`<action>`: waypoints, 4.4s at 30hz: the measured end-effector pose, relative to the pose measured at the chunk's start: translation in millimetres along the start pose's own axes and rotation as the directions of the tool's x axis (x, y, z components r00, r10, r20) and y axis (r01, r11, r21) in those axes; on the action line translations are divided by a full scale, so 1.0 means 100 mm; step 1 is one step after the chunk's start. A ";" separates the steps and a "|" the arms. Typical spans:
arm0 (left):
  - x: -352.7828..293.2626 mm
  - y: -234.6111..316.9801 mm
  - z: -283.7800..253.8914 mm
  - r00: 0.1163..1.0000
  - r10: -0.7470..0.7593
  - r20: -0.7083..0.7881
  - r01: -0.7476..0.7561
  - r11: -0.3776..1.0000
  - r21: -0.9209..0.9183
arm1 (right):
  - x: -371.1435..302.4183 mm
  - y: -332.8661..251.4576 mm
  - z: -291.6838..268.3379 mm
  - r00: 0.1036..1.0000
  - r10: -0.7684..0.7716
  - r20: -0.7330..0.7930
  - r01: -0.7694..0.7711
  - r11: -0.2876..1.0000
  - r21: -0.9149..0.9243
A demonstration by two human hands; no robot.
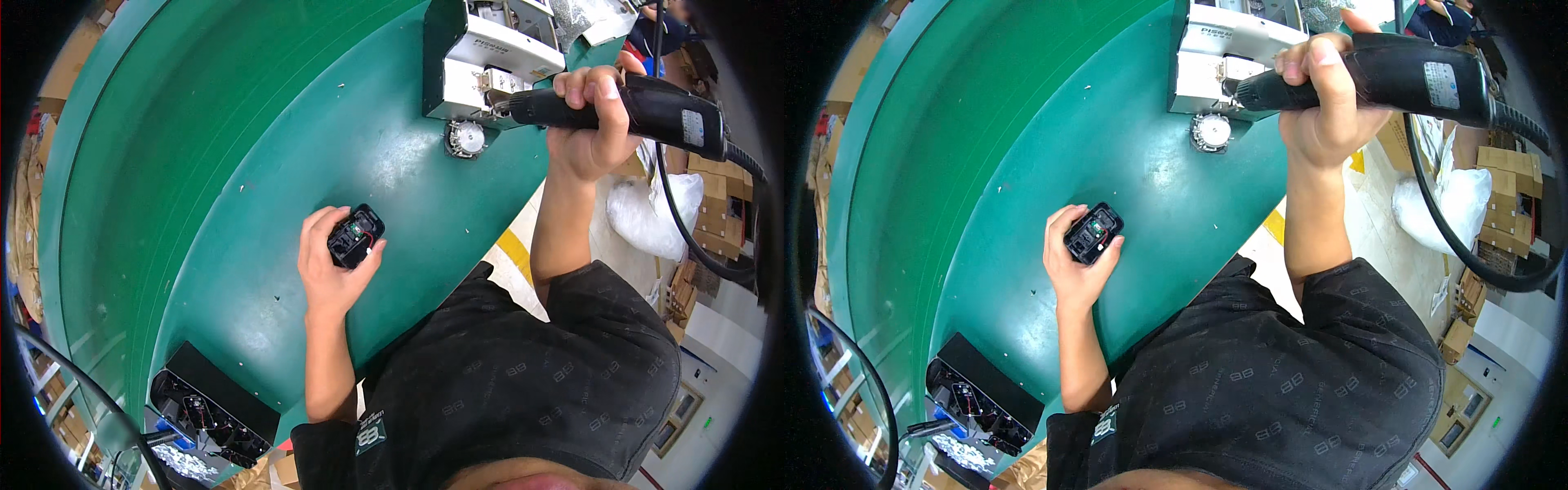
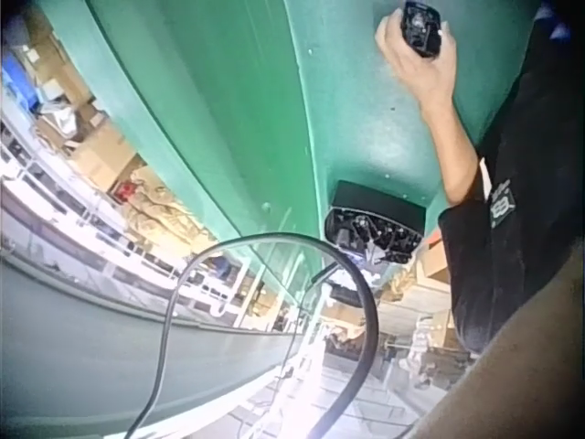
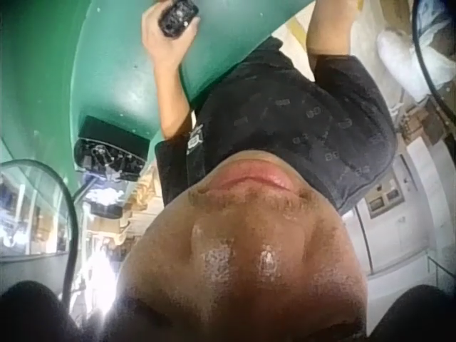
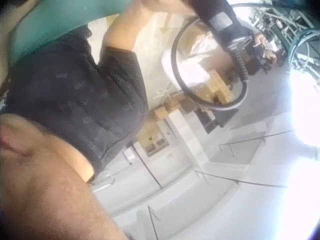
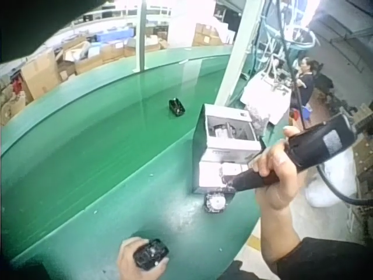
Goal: The person picks up a plastic housing and a circuit board, fits the board into the housing, and uses a power screwdriver to drive a screw into the assembly. The person then sets the unit down and repeats the process with another assembly.
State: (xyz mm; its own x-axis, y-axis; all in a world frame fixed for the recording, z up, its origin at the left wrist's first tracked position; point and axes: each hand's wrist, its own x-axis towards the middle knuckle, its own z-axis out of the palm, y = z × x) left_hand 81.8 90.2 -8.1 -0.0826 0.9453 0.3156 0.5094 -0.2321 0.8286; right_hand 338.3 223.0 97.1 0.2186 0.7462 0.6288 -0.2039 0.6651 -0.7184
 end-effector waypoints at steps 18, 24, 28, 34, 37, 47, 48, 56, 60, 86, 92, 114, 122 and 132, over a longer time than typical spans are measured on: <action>0.00 -0.03 -0.03 0.997 -0.036 0.061 0.036 0.999 0.005 | 0.18 0.29 -0.23 0.813 0.012 0.582 -0.117 0.983 0.142; 0.00 -0.01 -0.03 0.994 -0.098 0.047 0.099 0.995 -0.009 | 0.28 0.33 -0.14 0.904 0.194 0.380 -0.219 0.975 0.023; -0.02 -0.03 -0.03 0.992 -0.118 0.039 0.119 0.993 -0.023 | 0.27 0.19 0.28 0.935 0.356 0.007 -0.353 0.930 -0.102; -0.01 -0.05 -0.03 0.997 -0.062 0.051 0.061 0.998 0.008 | 0.27 0.15 0.26 0.941 0.338 0.000 -0.335 0.932 -0.138; -0.01 -0.03 -0.02 0.997 -0.054 0.051 0.054 0.998 0.010 | 0.25 0.14 0.23 0.939 0.342 -0.017 -0.342 0.932 -0.123; 0.08 -0.04 -0.16 0.990 -0.045 0.133 0.030 0.993 0.112 | 0.13 0.07 -0.10 0.903 0.274 0.332 -0.364 0.898 0.247; 0.05 -0.08 -0.22 0.987 -0.057 0.150 0.036 0.989 0.140 | 0.13 0.04 -0.13 0.874 0.319 0.368 -0.433 0.853 0.290; -0.52 0.23 -1.24 0.967 -0.158 -0.199 0.243 0.800 0.549 | 0.07 0.25 -0.60 0.859 0.288 0.423 -0.449 0.821 0.352; -1.08 0.61 -1.96 0.730 -0.245 -0.638 0.657 0.510 0.556 | 0.03 0.33 -0.48 0.839 0.282 0.466 -0.491 0.762 0.423; 1.56 -0.04 -0.86 0.995 0.040 0.088 -0.084 0.809 0.581 | 0.02 0.05 -0.48 0.909 0.149 0.388 -0.321 0.844 0.429; 2.92 -0.47 0.40 0.955 0.115 0.274 -0.249 0.811 0.529 | -0.06 -0.16 -0.53 0.862 0.189 0.470 -0.411 0.803 0.431; 2.20 0.10 0.32 0.979 0.201 0.033 -0.203 0.978 0.039 | -0.03 -0.24 -0.34 0.898 0.255 0.359 -0.409 0.787 0.462; 1.53 0.38 -0.02 0.940 0.304 -0.156 -0.328 0.931 -0.160 | 0.36 -0.35 0.21 0.968 0.111 0.225 -0.230 0.750 0.620; 1.35 0.35 -0.19 0.892 0.445 -0.081 -0.447 0.894 -0.021 | 0.23 -0.55 0.86 0.985 -0.051 0.167 -0.104 0.595 0.797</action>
State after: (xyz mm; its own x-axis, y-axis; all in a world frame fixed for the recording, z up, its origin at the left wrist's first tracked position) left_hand 72.2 205.0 72.3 0.0837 0.7216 0.6873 0.4742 -0.6354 0.6094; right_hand 272.9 205.7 176.3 0.0665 0.7058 0.7053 -0.9045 0.3412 -0.2561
